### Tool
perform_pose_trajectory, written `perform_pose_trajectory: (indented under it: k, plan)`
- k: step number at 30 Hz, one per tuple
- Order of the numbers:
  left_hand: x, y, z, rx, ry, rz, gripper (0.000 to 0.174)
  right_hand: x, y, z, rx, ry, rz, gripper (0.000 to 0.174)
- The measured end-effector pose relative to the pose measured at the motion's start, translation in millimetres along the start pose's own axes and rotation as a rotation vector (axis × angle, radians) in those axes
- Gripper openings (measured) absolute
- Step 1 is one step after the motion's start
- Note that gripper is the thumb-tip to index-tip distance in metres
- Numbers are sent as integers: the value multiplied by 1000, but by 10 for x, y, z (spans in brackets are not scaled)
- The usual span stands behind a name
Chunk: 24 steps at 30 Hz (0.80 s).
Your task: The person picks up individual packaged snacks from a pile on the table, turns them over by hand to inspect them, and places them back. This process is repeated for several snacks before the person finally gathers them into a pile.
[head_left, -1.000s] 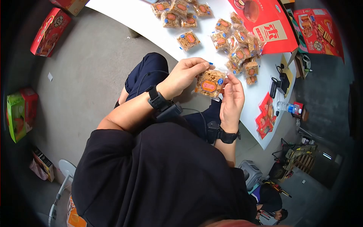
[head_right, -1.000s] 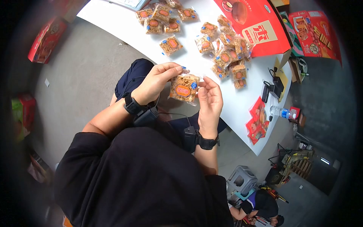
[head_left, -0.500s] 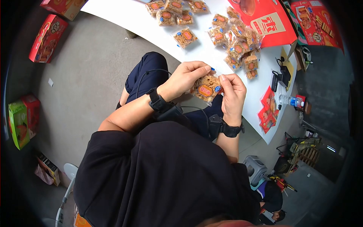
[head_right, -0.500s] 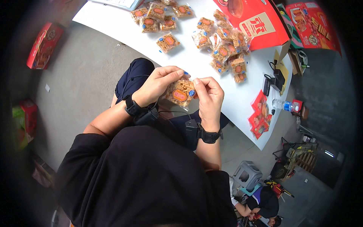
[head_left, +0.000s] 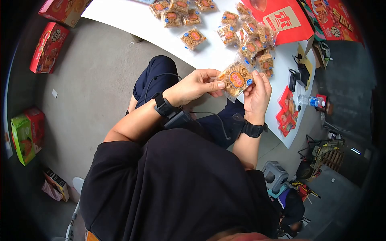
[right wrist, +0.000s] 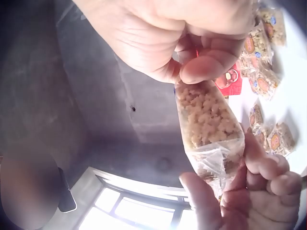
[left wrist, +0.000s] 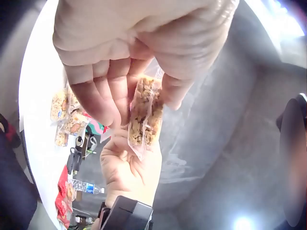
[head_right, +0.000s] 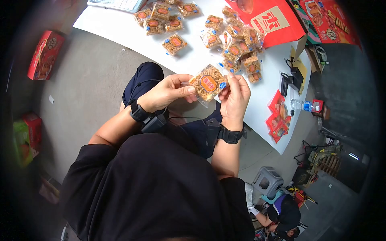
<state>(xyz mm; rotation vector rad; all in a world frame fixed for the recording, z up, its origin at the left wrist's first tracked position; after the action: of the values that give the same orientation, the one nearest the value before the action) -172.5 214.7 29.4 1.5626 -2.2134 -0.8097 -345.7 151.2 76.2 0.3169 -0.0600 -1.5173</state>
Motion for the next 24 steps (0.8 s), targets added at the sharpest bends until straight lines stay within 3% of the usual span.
perform_pose_trajectory:
  k: [8, 24]
  plan:
    - [7, -12, 51, -51, -14, 82, 30, -8, -18, 8, -2, 29, -17, 17]
    - [-8, -10, 66, -191, -28, 21, 33, -34, 50, 33, -25, -4, -3, 18]
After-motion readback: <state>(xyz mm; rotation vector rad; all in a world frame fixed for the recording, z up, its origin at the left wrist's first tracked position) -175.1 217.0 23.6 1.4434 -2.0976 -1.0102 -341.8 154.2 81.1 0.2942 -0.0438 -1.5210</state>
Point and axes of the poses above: each hand's wrist, its own x-axis towards the middle knuckle, its own y-axis out of the palm, z = x × y, the point moved 3 cm from there along x, towards the middle knuckle, and after that the axes turned 1 degree about x, right-handed, at the moved point
